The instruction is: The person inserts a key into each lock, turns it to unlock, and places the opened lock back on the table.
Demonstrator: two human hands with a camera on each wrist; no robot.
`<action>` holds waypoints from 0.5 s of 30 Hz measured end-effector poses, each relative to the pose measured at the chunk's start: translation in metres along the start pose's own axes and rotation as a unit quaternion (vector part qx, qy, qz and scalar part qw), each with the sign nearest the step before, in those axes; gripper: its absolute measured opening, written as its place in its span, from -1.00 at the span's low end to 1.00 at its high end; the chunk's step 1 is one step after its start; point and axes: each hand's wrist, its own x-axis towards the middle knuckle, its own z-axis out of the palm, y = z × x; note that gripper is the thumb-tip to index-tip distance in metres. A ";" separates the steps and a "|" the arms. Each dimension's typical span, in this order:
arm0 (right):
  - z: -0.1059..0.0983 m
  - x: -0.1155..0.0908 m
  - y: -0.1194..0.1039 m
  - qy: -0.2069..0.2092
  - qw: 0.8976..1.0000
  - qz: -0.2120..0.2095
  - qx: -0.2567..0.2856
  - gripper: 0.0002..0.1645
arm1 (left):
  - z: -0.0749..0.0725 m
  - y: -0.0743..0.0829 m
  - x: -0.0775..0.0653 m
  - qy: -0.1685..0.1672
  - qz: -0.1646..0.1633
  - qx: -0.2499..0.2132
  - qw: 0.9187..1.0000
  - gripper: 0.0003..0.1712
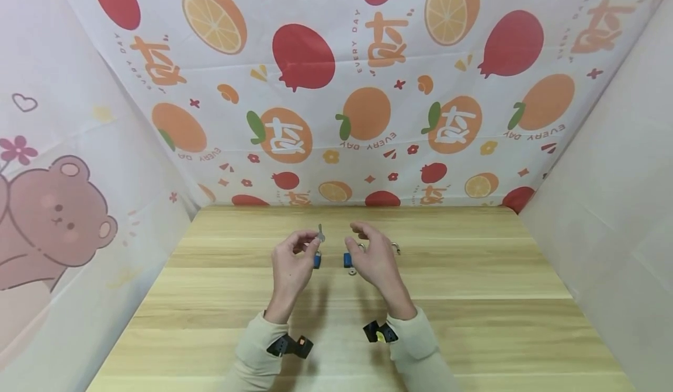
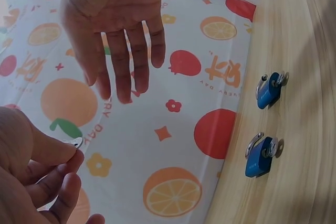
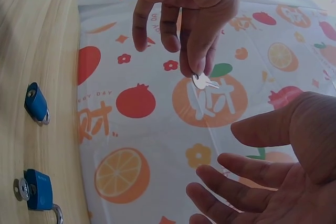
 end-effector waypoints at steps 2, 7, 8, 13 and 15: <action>0.001 0.000 0.001 0.000 1.000 0.000 0.006 -0.57 | 0.001 -0.001 0.000 -0.001 -0.001 -0.002 1.000 -0.92; 0.003 0.002 0.001 -0.002 1.000 -0.003 0.011 -0.59 | 0.003 -0.001 0.002 -0.001 -0.006 -0.010 1.000 -0.92; 0.003 0.002 0.001 -0.004 1.000 -0.003 0.010 -0.60 | 0.004 -0.001 0.002 0.000 -0.008 -0.011 1.000 -0.92; 0.006 0.004 0.000 -0.009 1.000 0.000 0.015 -0.63 | 0.005 0.001 0.002 -0.002 -0.014 -0.021 1.000 -0.92; 0.007 0.004 0.001 -0.009 1.000 -0.002 0.019 -0.64 | 0.006 0.002 0.001 -0.005 -0.017 -0.026 1.000 -0.92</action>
